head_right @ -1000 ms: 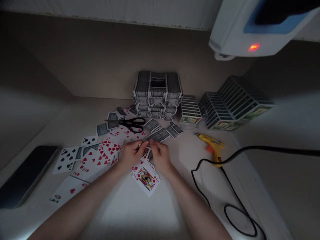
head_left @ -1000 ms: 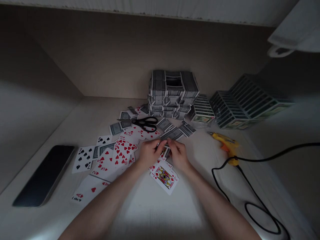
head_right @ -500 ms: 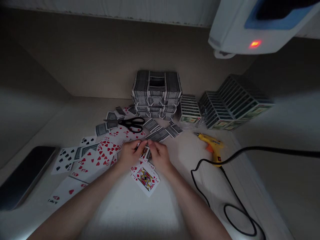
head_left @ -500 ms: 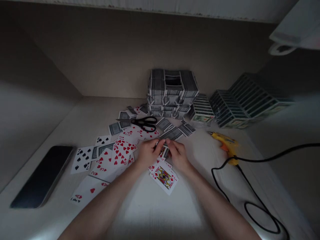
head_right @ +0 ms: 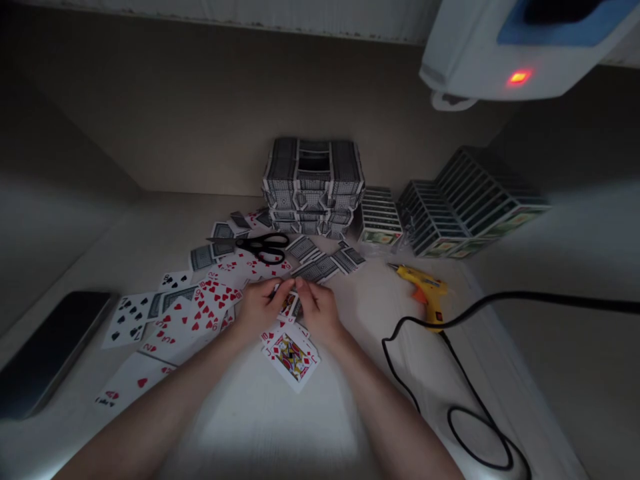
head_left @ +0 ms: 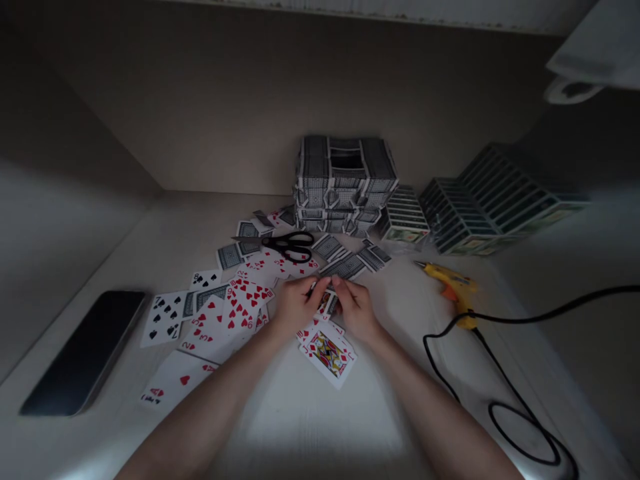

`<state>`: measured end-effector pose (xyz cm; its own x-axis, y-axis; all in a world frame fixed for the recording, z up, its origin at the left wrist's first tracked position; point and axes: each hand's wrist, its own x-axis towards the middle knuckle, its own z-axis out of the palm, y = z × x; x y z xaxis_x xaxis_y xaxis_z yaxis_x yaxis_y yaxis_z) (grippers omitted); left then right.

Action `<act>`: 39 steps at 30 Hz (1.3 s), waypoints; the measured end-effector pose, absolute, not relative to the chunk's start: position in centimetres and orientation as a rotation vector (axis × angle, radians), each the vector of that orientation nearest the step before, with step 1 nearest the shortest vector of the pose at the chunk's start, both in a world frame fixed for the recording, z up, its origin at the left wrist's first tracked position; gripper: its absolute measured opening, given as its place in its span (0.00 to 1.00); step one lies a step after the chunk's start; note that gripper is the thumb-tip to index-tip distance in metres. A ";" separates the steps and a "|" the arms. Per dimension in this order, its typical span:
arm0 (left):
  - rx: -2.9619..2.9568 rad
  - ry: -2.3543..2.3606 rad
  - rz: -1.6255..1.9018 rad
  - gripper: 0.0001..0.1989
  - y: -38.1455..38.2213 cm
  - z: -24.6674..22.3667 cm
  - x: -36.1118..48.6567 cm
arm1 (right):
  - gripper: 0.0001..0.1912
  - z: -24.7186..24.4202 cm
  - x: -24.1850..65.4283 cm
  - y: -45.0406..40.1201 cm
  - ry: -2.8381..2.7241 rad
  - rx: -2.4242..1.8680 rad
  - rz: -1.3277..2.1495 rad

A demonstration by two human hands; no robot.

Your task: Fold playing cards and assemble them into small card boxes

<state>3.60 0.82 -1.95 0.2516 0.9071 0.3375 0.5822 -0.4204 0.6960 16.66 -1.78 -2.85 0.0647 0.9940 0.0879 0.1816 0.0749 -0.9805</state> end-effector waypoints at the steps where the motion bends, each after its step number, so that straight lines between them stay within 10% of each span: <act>1: 2.105 1.356 1.006 0.22 0.8 -2.0 3.6 | 0.22 -2.9 16.7 -1.7 -1.311 -1.315 1.016; 39: 2.153 1.453 0.949 0.22 1.1 -2.1 3.6 | 0.08 -1.6 17.2 -1.4 -1.511 -1.237 0.531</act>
